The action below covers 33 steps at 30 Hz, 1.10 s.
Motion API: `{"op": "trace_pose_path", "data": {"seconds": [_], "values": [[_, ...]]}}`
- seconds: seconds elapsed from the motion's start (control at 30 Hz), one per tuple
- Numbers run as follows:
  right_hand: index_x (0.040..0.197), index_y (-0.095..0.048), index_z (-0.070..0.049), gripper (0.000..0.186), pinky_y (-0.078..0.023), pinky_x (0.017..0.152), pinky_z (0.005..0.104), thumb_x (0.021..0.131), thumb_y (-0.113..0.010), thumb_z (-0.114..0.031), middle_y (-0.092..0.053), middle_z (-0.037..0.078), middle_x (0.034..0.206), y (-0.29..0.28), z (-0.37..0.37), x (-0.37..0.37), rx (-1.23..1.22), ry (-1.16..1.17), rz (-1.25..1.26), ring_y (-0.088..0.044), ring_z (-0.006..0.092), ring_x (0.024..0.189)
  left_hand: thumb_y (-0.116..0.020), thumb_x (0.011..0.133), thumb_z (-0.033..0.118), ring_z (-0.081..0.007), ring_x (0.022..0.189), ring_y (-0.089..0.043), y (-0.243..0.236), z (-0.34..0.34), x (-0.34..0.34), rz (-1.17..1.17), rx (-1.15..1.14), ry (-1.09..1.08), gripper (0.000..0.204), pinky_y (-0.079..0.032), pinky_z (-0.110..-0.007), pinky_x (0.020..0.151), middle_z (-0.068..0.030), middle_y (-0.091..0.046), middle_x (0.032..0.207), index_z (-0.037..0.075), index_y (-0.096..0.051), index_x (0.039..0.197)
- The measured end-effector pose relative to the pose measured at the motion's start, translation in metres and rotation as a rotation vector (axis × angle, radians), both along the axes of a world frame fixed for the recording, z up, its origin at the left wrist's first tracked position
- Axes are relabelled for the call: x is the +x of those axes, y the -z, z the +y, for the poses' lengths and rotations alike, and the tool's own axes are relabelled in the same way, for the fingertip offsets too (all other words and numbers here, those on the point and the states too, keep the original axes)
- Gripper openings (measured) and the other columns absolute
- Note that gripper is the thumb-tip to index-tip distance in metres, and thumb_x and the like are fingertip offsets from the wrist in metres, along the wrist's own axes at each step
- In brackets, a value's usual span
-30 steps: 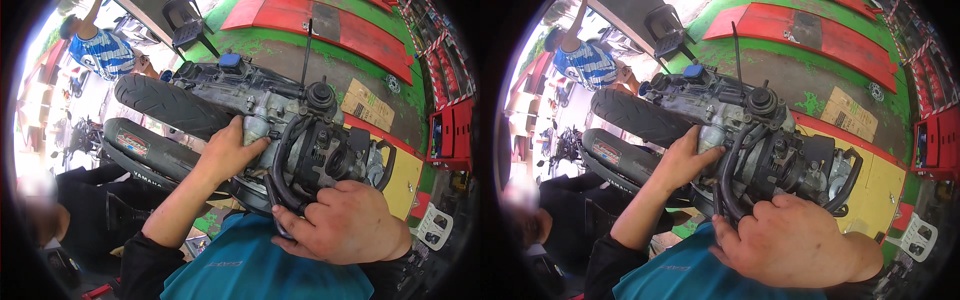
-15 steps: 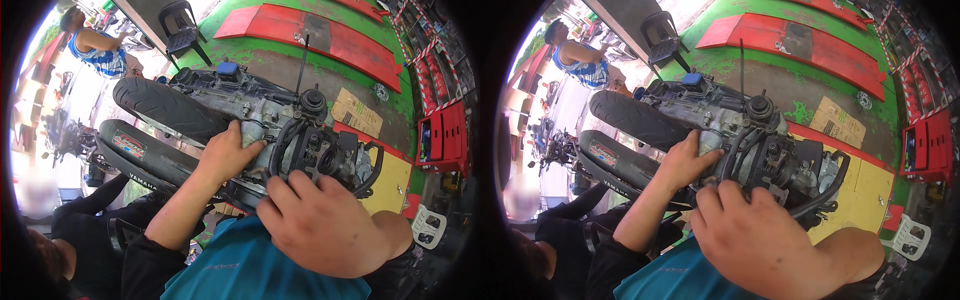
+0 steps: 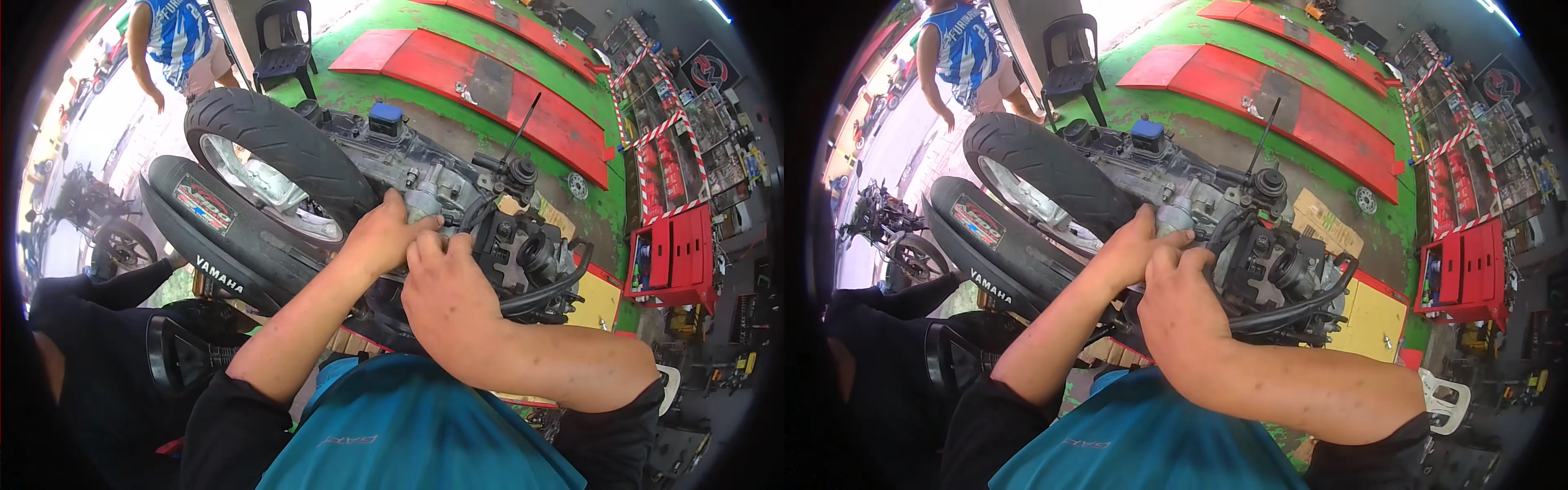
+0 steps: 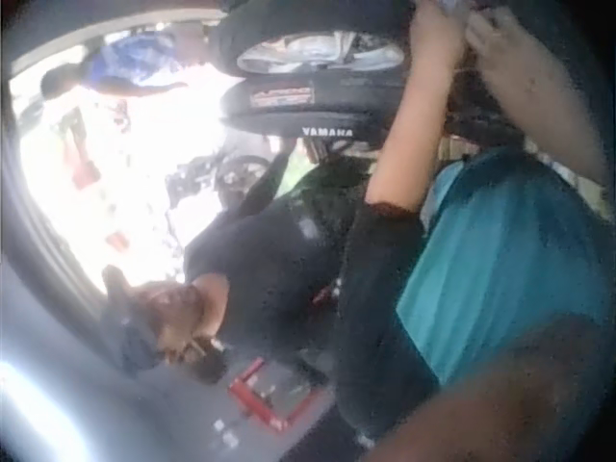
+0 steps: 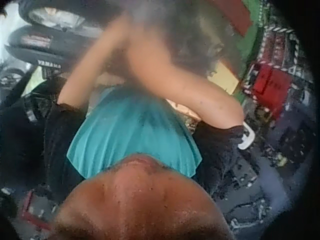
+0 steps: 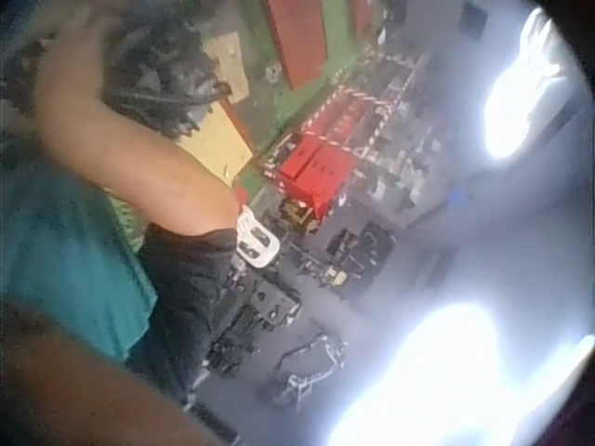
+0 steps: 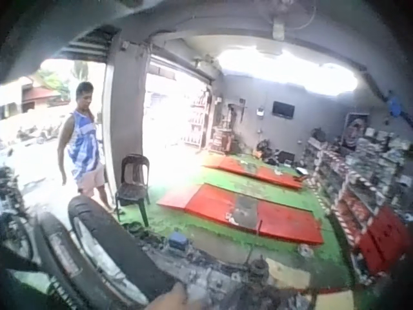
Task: The person works on a Yamaha motorcycle engine mounted on a red lift in a workshop. They use their hands to manipulate and adjust various components of the engine, including hoses and metal parts, while another person is visible in the background.
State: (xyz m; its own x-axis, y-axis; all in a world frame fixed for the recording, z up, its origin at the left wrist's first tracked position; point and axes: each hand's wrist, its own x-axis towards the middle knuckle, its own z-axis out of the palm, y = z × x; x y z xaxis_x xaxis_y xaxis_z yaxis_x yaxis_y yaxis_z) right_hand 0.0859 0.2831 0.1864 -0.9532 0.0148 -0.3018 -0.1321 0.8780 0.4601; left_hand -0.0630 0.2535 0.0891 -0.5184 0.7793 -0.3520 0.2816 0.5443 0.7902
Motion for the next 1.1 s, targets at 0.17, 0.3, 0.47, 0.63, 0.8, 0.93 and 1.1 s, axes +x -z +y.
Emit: {"op": "trace_pose_path", "data": {"seconds": [0.17,0.3,0.47,0.63,0.8,0.93,1.1], "values": [[0.092,-0.075,-0.009,0.017,-0.039,0.079,0.0366,0.087,-0.065,-0.022,-0.06,0.005,0.092,-0.004,0.008,0.006,-0.076,-0.016,0.056,-0.053,0.0226,0.101,-0.079,0.086,0.05,-0.0324,0.113,-0.067,0.018,0.0,-0.019,-0.268,0.051,-0.017,0.084,-0.052,-0.042,0.095,-0.0292,-0.068,0.123,-0.018,-0.057,0.131],[0.089,-0.074,-0.009,0.015,-0.04,0.079,0.0348,0.086,-0.065,-0.021,-0.06,0.003,0.087,-0.012,0.014,0.014,-0.1,-0.097,0.081,-0.054,0.0219,0.1,-0.079,0.086,0.049,-0.0298,0.111,-0.067,0.019,-0.002,-0.021,-0.444,0.047,-0.034,0.08,-0.053,-0.04,0.095,-0.0274,-0.068,0.123,-0.017,-0.061,0.127],[0.091,-0.08,-0.013,0.016,-0.042,0.078,0.0355,0.085,-0.068,-0.022,-0.067,0.0,0.09,-0.02,0.028,0.022,-0.265,-0.228,0.101,-0.057,0.0194,0.1,-0.078,0.087,0.049,-0.028,0.108,-0.068,0.028,-0.001,-0.006,-0.182,0.068,-0.108,0.076,-0.053,-0.039,0.095,-0.0262,-0.07,0.119,-0.016,-0.063,0.124],[0.083,-0.071,-0.012,0.012,-0.042,0.077,0.0354,0.086,-0.065,-0.022,-0.06,0.0,0.086,-0.003,0.027,0.041,-0.404,-0.186,0.228,-0.054,0.0188,0.097,-0.077,0.09,0.048,-0.0284,0.11,-0.068,0.02,0.0,0.0,-0.165,0.062,-0.127,0.075,-0.052,-0.038,0.097,-0.0268,-0.07,0.119,-0.018,-0.062,0.123],[0.095,-0.069,-0.008,0.018,-0.046,0.08,0.041,0.088,-0.064,-0.025,-0.066,0.006,0.091,0.008,0.028,0.057,-0.391,-0.184,0.34,-0.059,0.0249,0.109,-0.072,0.095,0.046,-0.0261,0.112,-0.065,0.006,0.0,0.006,-0.172,0.065,-0.161,0.075,-0.05,-0.037,0.1,-0.0245,-0.07,0.121,-0.016,-0.057,0.135],[0.103,-0.069,-0.006,0.025,-0.049,0.084,0.0458,0.09,-0.063,-0.027,-0.071,0.011,0.097,0.02,0.023,0.067,-0.342,-0.178,0.37,-0.06,0.0304,0.121,-0.071,0.097,0.045,-0.0257,0.113,-0.064,-0.009,0.001,0.014,-0.152,0.007,-0.16,0.068,-0.049,-0.037,0.1,-0.0215,-0.07,0.12,-0.011,-0.06,0.135],[0.105,-0.069,-0.005,0.027,-0.051,0.084,0.0484,0.092,-0.061,-0.028,-0.072,0.012,0.099,0.03,0.024,0.074,-0.315,-0.196,0.43,-0.062,0.0313,0.121,-0.069,0.098,0.044,-0.0253,0.099,-0.066,-0.016,0.004,0.024,-0.028,0.045,-0.176,0.058,-0.051,-0.039,0.091,-0.0229,-0.071,0.105,-0.011,-0.065,0.114]]}}
